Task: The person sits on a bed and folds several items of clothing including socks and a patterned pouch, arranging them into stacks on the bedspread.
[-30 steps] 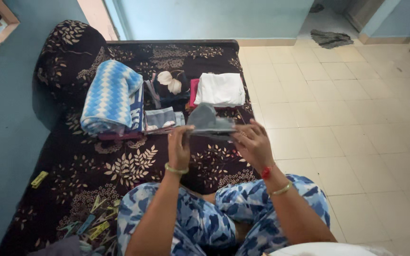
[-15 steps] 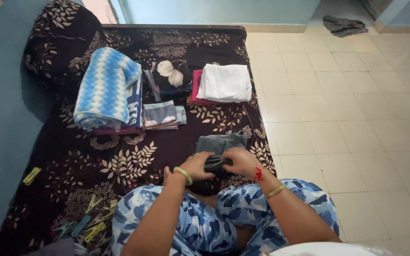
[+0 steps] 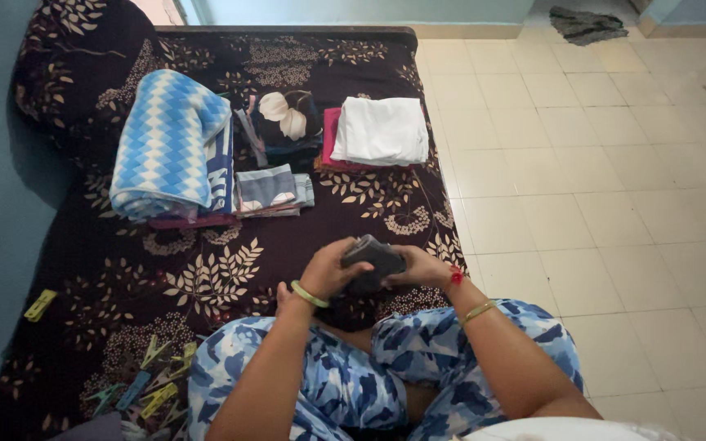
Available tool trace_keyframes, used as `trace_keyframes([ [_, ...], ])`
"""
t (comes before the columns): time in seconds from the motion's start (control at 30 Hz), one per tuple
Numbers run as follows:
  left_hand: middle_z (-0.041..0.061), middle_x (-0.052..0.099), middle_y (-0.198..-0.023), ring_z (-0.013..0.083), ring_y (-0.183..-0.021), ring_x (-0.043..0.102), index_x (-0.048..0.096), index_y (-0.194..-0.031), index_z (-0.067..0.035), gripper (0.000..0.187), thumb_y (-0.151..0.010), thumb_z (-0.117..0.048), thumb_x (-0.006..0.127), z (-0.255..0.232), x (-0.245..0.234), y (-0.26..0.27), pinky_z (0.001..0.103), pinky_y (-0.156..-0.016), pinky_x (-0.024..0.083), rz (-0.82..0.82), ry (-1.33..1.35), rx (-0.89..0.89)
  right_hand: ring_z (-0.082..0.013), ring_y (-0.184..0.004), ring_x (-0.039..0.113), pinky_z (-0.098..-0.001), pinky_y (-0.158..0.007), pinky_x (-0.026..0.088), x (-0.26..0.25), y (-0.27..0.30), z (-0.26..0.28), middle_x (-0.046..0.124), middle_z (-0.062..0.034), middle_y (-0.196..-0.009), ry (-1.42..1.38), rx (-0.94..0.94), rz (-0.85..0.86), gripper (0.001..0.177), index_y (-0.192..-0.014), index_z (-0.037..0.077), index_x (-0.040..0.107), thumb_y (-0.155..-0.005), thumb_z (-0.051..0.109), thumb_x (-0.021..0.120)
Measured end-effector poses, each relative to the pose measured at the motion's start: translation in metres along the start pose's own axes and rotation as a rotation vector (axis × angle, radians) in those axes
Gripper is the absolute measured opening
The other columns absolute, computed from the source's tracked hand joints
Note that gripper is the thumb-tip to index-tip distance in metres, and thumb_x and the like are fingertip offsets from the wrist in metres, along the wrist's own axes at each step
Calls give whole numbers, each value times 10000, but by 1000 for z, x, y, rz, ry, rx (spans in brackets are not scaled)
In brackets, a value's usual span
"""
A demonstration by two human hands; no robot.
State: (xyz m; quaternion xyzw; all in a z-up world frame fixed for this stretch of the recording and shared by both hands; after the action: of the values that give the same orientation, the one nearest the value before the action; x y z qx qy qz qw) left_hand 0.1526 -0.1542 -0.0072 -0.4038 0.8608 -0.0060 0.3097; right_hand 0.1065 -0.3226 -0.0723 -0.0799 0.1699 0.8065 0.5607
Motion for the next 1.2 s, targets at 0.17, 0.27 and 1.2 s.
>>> trace_keyframes([
  [0.17, 34, 679, -879, 80, -847, 594, 666, -1039, -12, 222, -959, -208, 733, 61, -11, 7, 272, -756, 514, -137, 429, -110, -207, -1014, 729, -354, -939, 574, 8, 2, -40, 781, -69, -1068, 247, 359, 115, 491, -1158, 57, 721, -724, 229, 874],
  [0.27, 65, 569, -918, 141, -862, 510, 648, -1100, 32, 266, -1095, -232, 675, 94, -23, 13, 324, -759, 453, -200, 483, -232, -195, -1010, 717, -361, -938, 558, 11, 2, -43, 770, -67, -1074, 425, 269, 206, 465, -1172, 77, 733, -767, 273, 850],
  [1.2, 308, 669, -1180, 471, -1116, 656, 385, -1380, -17, 512, -976, -289, 543, 223, 41, 22, 550, -986, 485, 94, -262, -859, -416, -1292, 524, -452, -1082, 425, 29, -25, -83, 548, -257, -1405, 710, -72, -190, 747, -1410, 0, 506, -811, 322, 815],
])
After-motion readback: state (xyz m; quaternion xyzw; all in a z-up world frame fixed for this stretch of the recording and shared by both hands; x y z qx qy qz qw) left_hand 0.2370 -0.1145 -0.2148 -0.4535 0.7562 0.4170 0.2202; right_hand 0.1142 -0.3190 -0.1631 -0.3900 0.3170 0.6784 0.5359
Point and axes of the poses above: each hand's wrist, its own y-axis away from the middle knuckle, its own x-axis out of the palm, z = x × y, the point moved 8 cm from there along -y, towards the middle knuckle
